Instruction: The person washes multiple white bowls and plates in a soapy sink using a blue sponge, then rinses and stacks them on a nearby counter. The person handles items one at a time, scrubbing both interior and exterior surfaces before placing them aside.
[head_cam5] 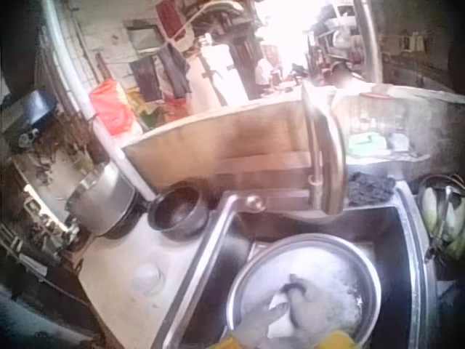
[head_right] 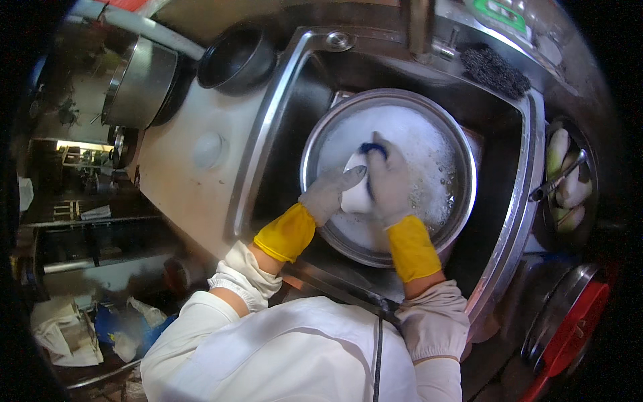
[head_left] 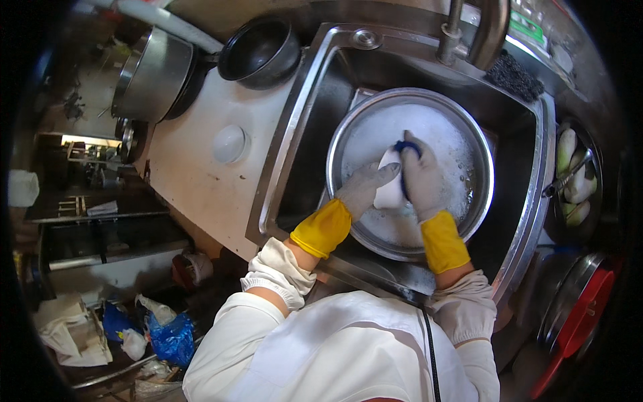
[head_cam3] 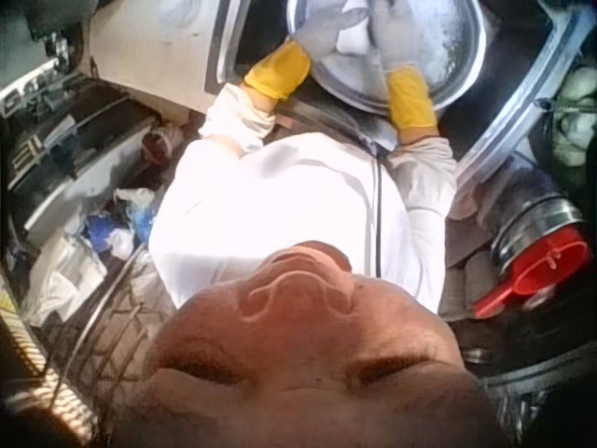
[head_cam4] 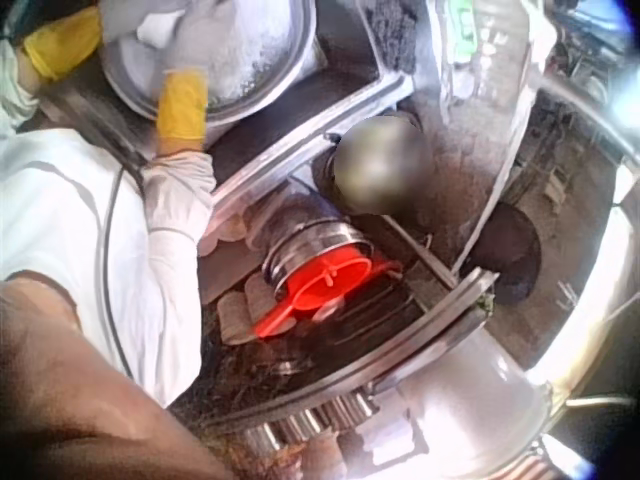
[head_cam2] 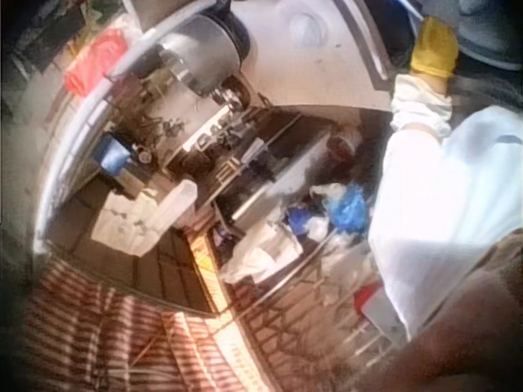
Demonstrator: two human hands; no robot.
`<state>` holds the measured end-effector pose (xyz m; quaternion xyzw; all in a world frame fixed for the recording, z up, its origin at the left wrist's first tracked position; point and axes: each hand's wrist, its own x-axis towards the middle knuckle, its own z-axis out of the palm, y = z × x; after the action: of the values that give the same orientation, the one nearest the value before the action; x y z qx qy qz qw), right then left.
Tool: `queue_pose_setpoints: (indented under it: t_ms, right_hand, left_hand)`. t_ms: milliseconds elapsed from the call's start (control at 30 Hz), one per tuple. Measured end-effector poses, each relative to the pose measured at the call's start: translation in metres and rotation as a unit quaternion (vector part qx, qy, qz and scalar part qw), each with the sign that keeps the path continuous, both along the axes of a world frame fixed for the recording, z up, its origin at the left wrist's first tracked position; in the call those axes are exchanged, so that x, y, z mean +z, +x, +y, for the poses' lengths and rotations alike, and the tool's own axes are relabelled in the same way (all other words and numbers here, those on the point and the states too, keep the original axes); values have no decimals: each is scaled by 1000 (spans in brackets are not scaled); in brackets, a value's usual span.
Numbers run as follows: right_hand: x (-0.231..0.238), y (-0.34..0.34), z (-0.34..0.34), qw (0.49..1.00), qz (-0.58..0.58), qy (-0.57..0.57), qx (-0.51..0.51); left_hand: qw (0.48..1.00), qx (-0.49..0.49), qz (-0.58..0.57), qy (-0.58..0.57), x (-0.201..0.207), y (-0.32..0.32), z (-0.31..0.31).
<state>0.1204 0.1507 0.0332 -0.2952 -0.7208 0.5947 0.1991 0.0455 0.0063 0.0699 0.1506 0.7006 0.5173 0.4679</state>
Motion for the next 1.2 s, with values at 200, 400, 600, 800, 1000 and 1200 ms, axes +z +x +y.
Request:
queue_pose_setpoints:
  t_ms: [200, 400, 600, 800, 1000, 1200]
  right_hand:
    - [-15, 8, 20, 974, -133, -161, -88]
    - [-59, 46, 16, 957, -121, -250, -85]
    - [-69, 65, 11, 955, -131, -248, -95]
    - [-64, 74, 5, 945, -102, -286, -124]
    - [-48, 91, 10, 942, -138, -250, -176]
    - [-52, 110, 26, 929, -119, -274, -219]
  left_hand:
    - [957, -14, 290, -18, 32, -10, -43]
    - [923, 188, 302, 143, 52, -82, -180]
    - [876, 412, 252, 18, 107, -156, -247]
    - [723, 294, 503, -370, 70, -215, -318]
    - [641, 25, 574, -509, -14, -254, -375]
    - [776, 264, 385, -424, 7, -216, -325]
